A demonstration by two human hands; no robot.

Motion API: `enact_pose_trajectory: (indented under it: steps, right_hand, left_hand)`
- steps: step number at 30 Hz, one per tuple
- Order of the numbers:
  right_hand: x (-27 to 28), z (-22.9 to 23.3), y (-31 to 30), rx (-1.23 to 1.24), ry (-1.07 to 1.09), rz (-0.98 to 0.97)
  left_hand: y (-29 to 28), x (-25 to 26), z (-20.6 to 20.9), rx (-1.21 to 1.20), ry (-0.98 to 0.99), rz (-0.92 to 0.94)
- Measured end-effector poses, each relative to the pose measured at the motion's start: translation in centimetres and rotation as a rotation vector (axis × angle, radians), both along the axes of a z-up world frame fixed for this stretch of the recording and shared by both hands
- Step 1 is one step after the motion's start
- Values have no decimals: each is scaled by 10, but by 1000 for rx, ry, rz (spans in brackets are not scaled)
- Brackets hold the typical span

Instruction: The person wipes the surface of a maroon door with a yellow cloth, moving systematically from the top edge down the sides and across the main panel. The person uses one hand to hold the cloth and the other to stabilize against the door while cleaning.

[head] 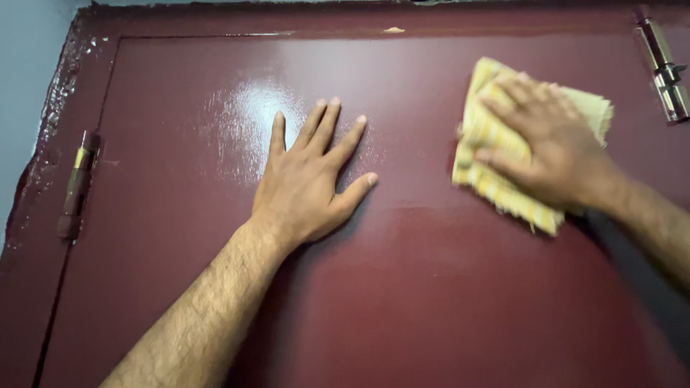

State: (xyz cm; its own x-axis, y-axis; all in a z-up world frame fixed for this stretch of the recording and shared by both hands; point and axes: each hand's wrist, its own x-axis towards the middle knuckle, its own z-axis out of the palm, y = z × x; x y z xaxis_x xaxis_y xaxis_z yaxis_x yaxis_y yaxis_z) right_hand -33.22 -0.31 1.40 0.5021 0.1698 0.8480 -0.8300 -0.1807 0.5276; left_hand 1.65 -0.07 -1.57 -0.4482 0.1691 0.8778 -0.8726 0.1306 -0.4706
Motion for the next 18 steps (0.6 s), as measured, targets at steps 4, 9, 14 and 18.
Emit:
enact_pose_trajectory:
  steps: [4,9,14,18]
  right_hand:
    - [15,19,-8,-72,-157,-3]
    - [83,-31,-6,-82,98,22]
    - [76,-80,17,12,371,106]
    - [17,-54,8,-2,283,36]
  left_hand:
    - [6,0,-3,-29,-19,11]
    - [7,-1,0,31,2,0]
    - [4,-1,0,27,6,-6]
    - [5,-1,-1,24,11,4]
